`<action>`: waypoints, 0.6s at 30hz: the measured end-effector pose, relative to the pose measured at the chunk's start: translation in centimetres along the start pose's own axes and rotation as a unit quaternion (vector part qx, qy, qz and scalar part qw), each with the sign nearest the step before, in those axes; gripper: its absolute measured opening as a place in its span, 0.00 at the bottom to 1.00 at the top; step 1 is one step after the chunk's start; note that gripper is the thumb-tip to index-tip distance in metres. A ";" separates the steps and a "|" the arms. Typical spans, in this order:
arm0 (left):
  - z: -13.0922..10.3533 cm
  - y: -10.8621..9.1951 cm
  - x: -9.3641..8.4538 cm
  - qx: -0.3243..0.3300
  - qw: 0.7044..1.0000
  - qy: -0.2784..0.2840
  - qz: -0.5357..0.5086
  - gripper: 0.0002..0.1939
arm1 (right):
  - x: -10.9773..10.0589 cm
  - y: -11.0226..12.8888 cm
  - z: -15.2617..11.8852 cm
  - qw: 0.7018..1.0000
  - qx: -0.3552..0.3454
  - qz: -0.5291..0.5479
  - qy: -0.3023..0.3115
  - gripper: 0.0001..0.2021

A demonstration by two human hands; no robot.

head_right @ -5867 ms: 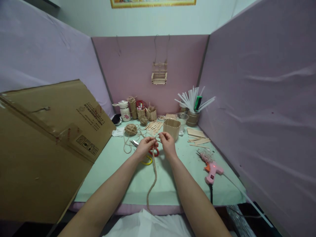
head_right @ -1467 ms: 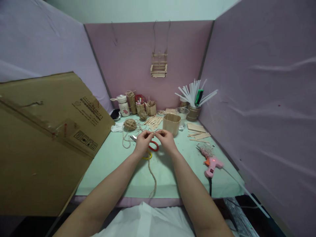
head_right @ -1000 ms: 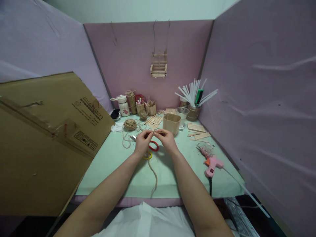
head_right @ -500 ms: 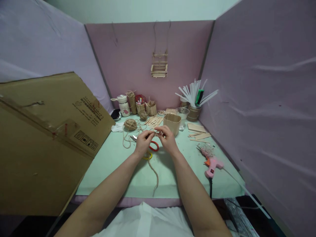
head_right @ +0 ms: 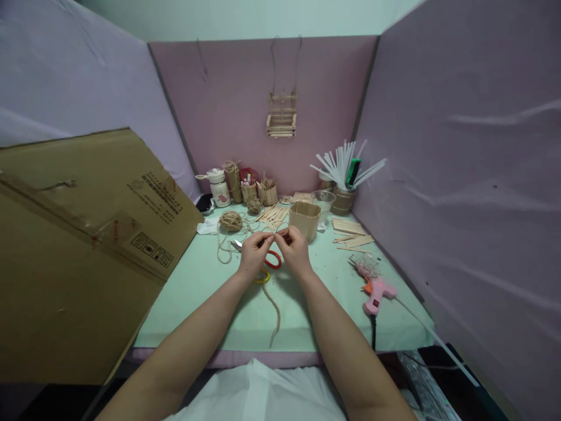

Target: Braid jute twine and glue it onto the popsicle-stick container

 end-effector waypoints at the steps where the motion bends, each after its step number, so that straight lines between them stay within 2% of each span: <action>1: 0.0 0.2 0.0 -0.007 1.000 -0.001 -0.004 0.08 | 0.1 -0.5 0.0 1.000 0.015 0.021 0.002 0.10; 4: -0.1 0.8 0.1 -0.033 0.999 -0.009 -0.028 0.08 | 0.6 -1.7 0.0 0.997 0.044 0.070 0.012 0.11; 8: -0.1 1.6 0.1 -0.071 0.994 -0.020 -0.079 0.08 | 0.6 -1.3 0.1 0.995 0.026 0.092 0.018 0.10; 11: 0.2 1.5 -0.1 -0.070 0.992 -0.013 -0.106 0.08 | 0.9 -0.9 0.3 0.991 0.022 0.114 0.066 0.09; 13: 0.4 1.2 -0.2 -0.058 0.991 -0.002 -0.120 0.08 | 0.9 -1.4 0.5 0.984 0.055 0.144 0.090 0.10; 18: 0.5 0.7 0.8 -0.028 0.991 0.060 -0.118 0.07 | 1.2 -3.6 0.2 0.947 0.176 0.252 0.094 0.17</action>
Point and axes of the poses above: each hand's wrist, its own z-axis towards the middle knuckle, its own x-axis out of the palm, y = z × x, the point moved 9 cm from there along z, towards the middle knuckle, and after that the axes turned 8 degrees about y, right-handed, at the moved point
